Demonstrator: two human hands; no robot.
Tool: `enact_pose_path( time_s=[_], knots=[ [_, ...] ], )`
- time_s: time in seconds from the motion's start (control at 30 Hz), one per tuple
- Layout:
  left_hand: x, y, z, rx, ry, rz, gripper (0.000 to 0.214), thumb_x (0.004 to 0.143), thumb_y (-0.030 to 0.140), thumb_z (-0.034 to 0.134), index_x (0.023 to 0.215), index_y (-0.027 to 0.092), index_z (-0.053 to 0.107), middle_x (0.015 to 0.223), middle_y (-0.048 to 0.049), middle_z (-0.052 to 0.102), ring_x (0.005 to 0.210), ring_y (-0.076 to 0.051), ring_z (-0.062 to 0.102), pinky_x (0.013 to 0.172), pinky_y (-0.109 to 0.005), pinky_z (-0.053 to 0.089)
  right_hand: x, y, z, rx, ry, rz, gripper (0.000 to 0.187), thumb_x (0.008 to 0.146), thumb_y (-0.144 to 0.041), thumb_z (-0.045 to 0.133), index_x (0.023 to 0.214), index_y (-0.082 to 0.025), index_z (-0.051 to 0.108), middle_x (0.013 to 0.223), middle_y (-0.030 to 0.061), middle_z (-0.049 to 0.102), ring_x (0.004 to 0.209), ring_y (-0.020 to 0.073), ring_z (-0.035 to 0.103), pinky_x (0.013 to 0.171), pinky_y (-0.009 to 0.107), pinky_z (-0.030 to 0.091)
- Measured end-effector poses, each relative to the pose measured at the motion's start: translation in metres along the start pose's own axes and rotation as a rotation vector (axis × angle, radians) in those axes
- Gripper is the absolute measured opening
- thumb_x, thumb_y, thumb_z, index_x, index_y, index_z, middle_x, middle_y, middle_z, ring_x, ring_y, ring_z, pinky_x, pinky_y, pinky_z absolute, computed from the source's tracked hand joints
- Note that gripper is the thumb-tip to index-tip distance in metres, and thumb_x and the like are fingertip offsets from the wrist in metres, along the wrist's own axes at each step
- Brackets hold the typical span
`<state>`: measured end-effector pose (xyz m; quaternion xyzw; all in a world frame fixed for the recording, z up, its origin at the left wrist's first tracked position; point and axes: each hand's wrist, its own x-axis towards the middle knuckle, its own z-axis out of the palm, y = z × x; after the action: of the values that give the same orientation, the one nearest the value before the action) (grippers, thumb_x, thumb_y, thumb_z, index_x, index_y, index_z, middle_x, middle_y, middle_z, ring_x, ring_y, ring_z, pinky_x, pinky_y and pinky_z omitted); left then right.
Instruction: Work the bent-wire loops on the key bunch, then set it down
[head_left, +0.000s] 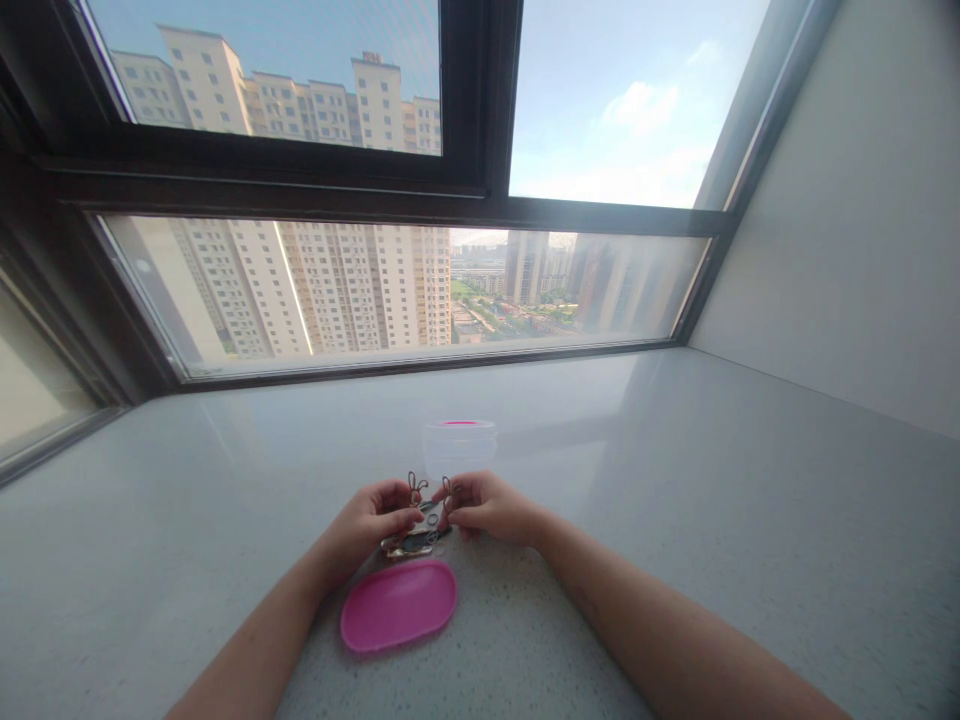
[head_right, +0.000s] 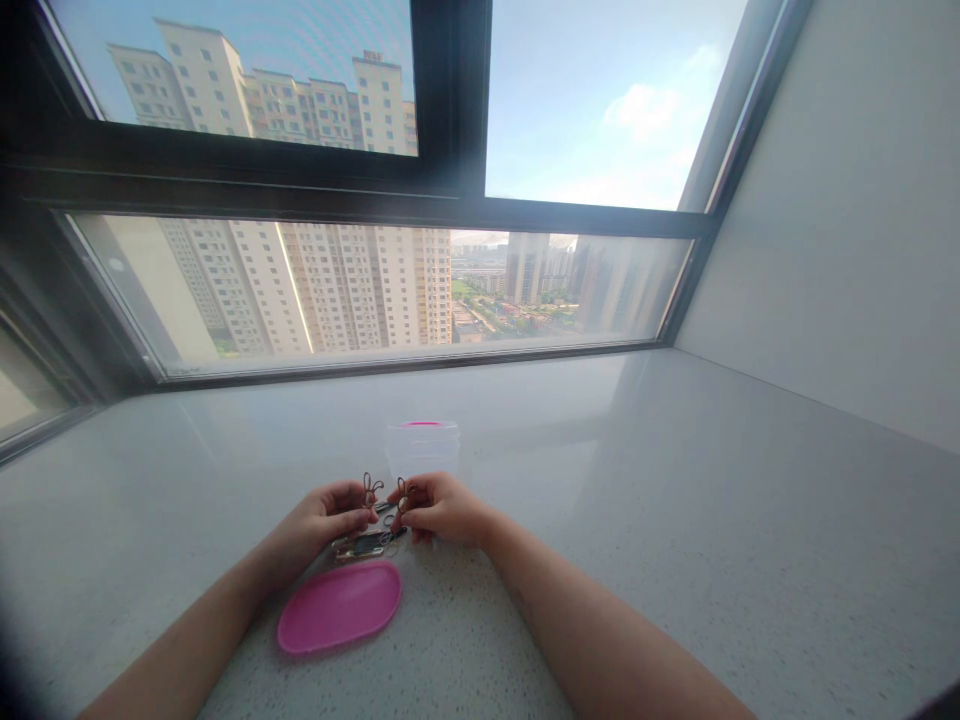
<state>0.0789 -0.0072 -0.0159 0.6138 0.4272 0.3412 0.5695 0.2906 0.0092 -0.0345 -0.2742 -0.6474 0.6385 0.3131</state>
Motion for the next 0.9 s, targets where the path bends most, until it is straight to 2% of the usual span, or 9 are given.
enact_pose_path(
  time_s=[0.17, 0.33, 0.53, 0.63, 0.77, 0.9],
  knots=[
    [-0.0004, -0.0019, -0.0013, -0.019, 0.006, -0.010, 0.031, 0.066, 0.031, 0.070, 0.086, 0.011, 0.059, 0.079, -0.0056, 0.062, 0.068, -0.014, 0.054, 0.060, -0.023, 0.039, 0.0001, 0.0001, 0.0012, -0.030, 0.020, 0.001, 0.038, 0.067, -0.027, 0.066, 0.101, -0.010, 0.057, 0.076, 0.0059, 0.064, 0.048, 0.0073, 0.051, 0.045, 0.019, 0.039],
    [0.0003, -0.0055, -0.0040, -0.064, -0.018, -0.032, 0.033, 0.069, 0.028, 0.066, 0.095, 0.010, 0.061, 0.082, -0.0071, 0.063, 0.066, -0.013, 0.054, 0.061, -0.023, 0.040, 0.0006, 0.0029, 0.0025, -0.059, 0.046, 0.005, 0.037, 0.068, -0.030, 0.067, 0.098, -0.010, 0.059, 0.070, 0.0036, 0.062, 0.046, 0.0066, 0.048, 0.042, 0.018, 0.036],
    [-0.0004, -0.0059, -0.0014, -0.079, 0.014, -0.014, 0.033, 0.067, 0.027, 0.067, 0.094, 0.009, 0.061, 0.080, -0.0080, 0.064, 0.064, -0.012, 0.053, 0.058, -0.022, 0.039, -0.0025, 0.0000, 0.0046, -0.136, 0.058, -0.005, 0.040, 0.070, -0.032, 0.067, 0.102, -0.010, 0.061, 0.062, 0.0003, 0.056, 0.046, 0.0062, 0.046, 0.043, 0.018, 0.034],
    [-0.0021, -0.0039, 0.0008, -0.073, 0.035, -0.006, 0.033, 0.067, 0.028, 0.067, 0.093, 0.009, 0.060, 0.077, -0.0066, 0.063, 0.060, -0.010, 0.051, 0.053, -0.020, 0.037, -0.0043, -0.0040, 0.0065, -0.159, 0.058, 0.013, 0.040, 0.071, -0.034, 0.065, 0.104, -0.010, 0.062, 0.066, 0.0016, 0.057, 0.048, 0.0069, 0.047, 0.043, 0.018, 0.033],
    [-0.0048, -0.0015, 0.0020, -0.070, 0.037, 0.015, 0.028, 0.066, 0.027, 0.068, 0.086, 0.009, 0.059, 0.079, -0.0071, 0.063, 0.060, -0.010, 0.052, 0.051, -0.020, 0.037, -0.0061, -0.0063, 0.0085, -0.184, 0.093, 0.029, 0.036, 0.072, -0.035, 0.065, 0.096, -0.009, 0.064, 0.057, 0.0004, 0.054, 0.049, 0.0081, 0.047, 0.043, 0.019, 0.032],
    [-0.0053, -0.0036, 0.0015, -0.086, 0.036, 0.038, 0.026, 0.066, 0.026, 0.069, 0.083, 0.009, 0.058, 0.081, -0.0086, 0.064, 0.063, -0.010, 0.053, 0.052, -0.019, 0.038, -0.0074, -0.0037, 0.0074, -0.170, 0.059, 0.019, 0.033, 0.073, -0.036, 0.064, 0.092, -0.008, 0.064, 0.066, 0.0035, 0.059, 0.051, 0.0084, 0.048, 0.044, 0.019, 0.033]
  ],
)
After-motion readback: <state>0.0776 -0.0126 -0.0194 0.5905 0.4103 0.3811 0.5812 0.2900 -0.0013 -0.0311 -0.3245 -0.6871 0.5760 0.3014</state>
